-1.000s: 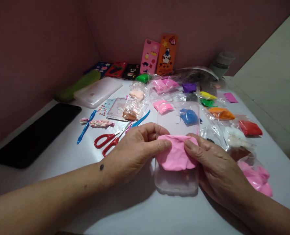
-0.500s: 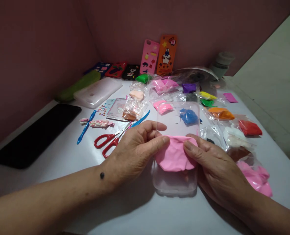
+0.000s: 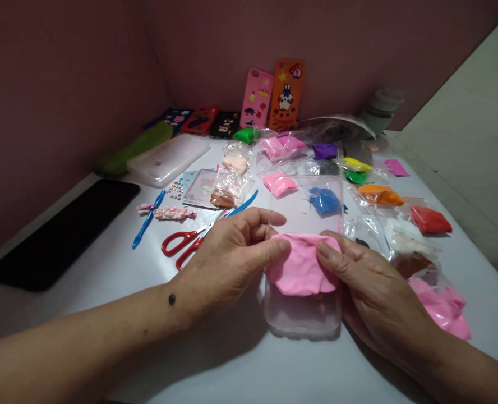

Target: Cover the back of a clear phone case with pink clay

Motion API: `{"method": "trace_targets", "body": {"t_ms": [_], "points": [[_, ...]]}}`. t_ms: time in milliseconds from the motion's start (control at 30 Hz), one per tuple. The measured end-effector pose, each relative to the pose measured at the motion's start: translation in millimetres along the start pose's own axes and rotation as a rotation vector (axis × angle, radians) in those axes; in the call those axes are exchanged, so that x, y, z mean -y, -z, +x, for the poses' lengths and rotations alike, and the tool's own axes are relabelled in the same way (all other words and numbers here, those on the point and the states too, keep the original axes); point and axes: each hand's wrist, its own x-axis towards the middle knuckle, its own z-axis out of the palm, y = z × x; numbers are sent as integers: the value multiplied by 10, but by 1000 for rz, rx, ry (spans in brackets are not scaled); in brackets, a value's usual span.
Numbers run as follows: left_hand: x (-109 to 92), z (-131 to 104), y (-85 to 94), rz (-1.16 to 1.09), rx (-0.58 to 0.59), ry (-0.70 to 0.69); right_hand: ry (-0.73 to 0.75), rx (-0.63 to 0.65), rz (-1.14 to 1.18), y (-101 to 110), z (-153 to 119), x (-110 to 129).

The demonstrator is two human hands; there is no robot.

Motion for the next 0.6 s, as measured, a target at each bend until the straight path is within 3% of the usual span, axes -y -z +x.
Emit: {"method": "trace_targets", "body": {"t_ms": [300, 600], "points": [[-4, -15, 8, 122, -50, -59, -3, -4, 5, 3, -16, -1], [13, 7, -21, 75, -36, -113, 5, 15, -13, 21, 3, -9]]}}
